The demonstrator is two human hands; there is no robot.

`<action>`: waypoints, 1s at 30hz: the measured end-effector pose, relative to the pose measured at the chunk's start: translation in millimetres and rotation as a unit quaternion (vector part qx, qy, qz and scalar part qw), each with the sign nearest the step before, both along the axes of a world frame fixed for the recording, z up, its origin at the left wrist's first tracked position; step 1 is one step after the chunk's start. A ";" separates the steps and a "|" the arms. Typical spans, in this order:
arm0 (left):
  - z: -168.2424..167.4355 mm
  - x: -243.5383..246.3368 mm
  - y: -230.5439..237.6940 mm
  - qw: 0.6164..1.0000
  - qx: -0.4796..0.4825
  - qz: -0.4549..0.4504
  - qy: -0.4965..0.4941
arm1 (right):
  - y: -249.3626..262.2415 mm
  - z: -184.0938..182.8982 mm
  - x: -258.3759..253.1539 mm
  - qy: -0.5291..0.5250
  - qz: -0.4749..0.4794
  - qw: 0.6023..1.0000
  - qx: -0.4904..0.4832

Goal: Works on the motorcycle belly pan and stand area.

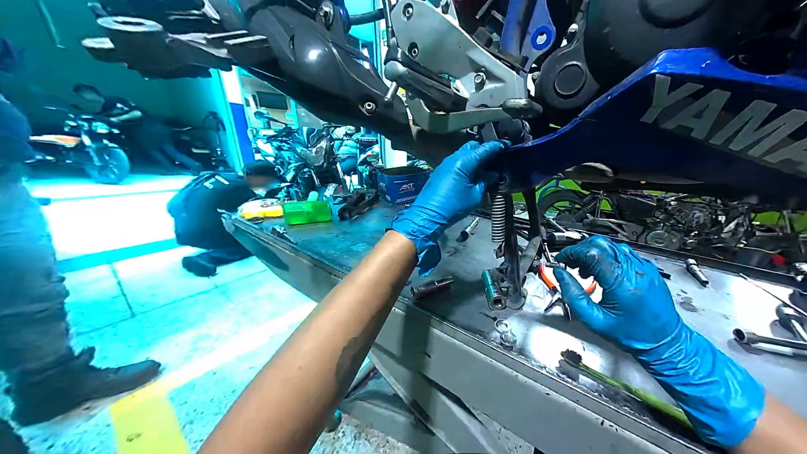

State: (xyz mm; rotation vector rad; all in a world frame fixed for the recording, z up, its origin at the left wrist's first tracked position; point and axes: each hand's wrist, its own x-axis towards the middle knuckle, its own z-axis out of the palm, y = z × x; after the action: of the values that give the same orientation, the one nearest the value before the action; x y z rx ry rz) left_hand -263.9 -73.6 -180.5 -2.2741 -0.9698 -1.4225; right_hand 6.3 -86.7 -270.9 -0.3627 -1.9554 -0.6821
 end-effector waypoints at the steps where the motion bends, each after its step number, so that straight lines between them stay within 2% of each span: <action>1: -1.6 2.3 1.1 1.000 -0.002 -0.010 -0.025 | 0.5 0.2 -0.3 0.002 -0.001 1.000 -0.001; 5: -13.3 9.1 10.7 0.984 -0.018 -0.100 -0.146 | 2.1 2.0 -2.8 0.003 -0.008 1.000 -0.005; 10: -16.4 15.6 17.8 0.962 -0.005 -0.153 -0.225 | 2.8 3.6 -7.3 0.010 -0.014 1.000 -0.021; 18: -6.7 18.5 14.7 0.965 -0.008 -0.129 -0.229 | 1.3 4.0 -12.9 -0.003 -0.003 0.999 -0.054; 23: 1.7 14.7 15.0 0.983 0.013 -0.057 -0.174 | 5.1 2.3 -15.5 0.002 -0.008 0.997 -0.077; 30: -3.1 14.9 20.9 0.979 0.037 -0.064 -0.189 | 2.8 2.6 -25.1 -0.009 -0.011 0.997 -0.078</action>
State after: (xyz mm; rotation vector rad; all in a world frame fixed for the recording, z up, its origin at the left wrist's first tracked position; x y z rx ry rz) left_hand -249.0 -52.7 -183.6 -2.0857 -0.8637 -1.9619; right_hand -18.8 -83.9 -268.3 -0.4751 -2.0293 -0.5493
